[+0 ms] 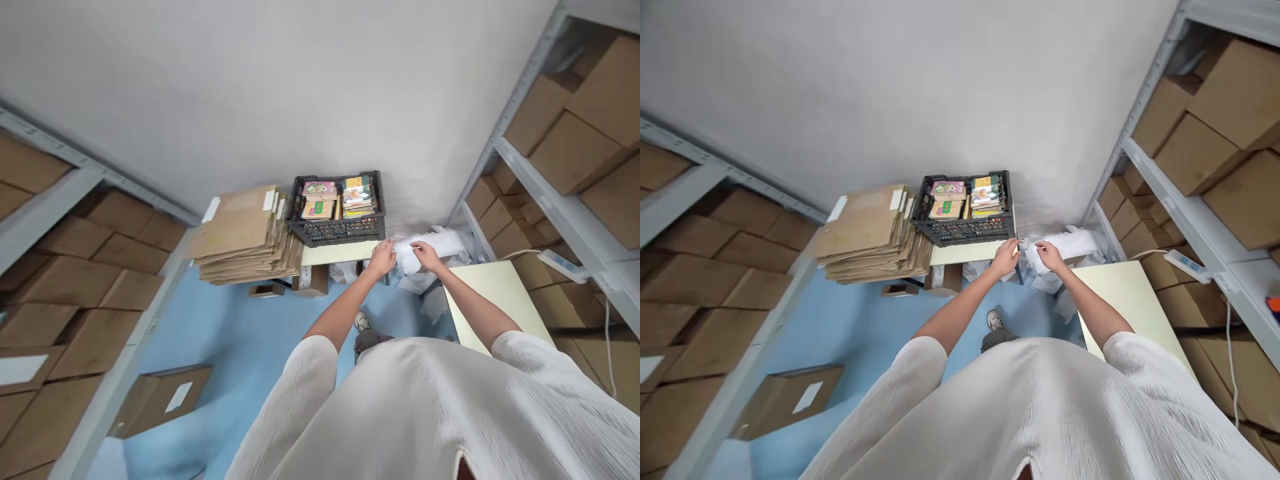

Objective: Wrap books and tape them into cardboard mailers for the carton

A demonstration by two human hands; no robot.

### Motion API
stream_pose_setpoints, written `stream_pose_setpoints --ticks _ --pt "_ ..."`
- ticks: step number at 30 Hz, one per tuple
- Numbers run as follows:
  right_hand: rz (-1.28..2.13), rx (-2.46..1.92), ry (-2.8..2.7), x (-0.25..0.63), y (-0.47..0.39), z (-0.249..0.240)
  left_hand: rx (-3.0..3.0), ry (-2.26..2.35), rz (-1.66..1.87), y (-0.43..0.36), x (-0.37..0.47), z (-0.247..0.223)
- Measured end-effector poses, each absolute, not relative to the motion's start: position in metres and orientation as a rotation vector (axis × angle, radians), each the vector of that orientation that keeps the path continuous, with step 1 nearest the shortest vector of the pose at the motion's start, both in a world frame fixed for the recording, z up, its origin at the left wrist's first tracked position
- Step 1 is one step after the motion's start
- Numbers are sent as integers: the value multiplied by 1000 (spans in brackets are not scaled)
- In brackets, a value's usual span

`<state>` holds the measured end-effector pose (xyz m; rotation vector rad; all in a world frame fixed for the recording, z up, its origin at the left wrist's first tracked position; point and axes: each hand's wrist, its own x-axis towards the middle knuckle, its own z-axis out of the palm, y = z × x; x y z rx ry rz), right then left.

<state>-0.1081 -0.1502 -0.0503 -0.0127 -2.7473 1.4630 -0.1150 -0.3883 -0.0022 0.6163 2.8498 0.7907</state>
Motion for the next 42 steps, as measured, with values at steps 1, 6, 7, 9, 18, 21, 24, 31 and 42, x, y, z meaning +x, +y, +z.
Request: stream_pose_setpoints --ticks 1,6,7,9,18,21,24,31,42 --pt "1464 42 -2741 -121 -165 -47 610 2862 816 -403 -123 -2" --pt "1435 208 -2677 -197 -238 -28 685 2922 963 -483 -179 0" --pt "1417 219 -2672 -213 -252 -24 688 2938 981 -500 -193 2" --pt "1369 241 -2674 -244 -283 -16 677 2970 998 -535 -223 5" --pt "1176 446 -2726 -343 -419 -8 568 3043 796 -683 -347 13" --pt "1087 478 -2807 -368 -447 -12 553 3051 751 -709 -379 11" --pt "957 504 -2895 -392 -466 -19 594 3027 759 -720 -404 6" --pt "774 501 -2977 -435 -489 -38 604 2976 763 -714 -434 -4" --pt "797 498 -2967 -450 -498 -57 582 2943 749 -715 -449 -18"
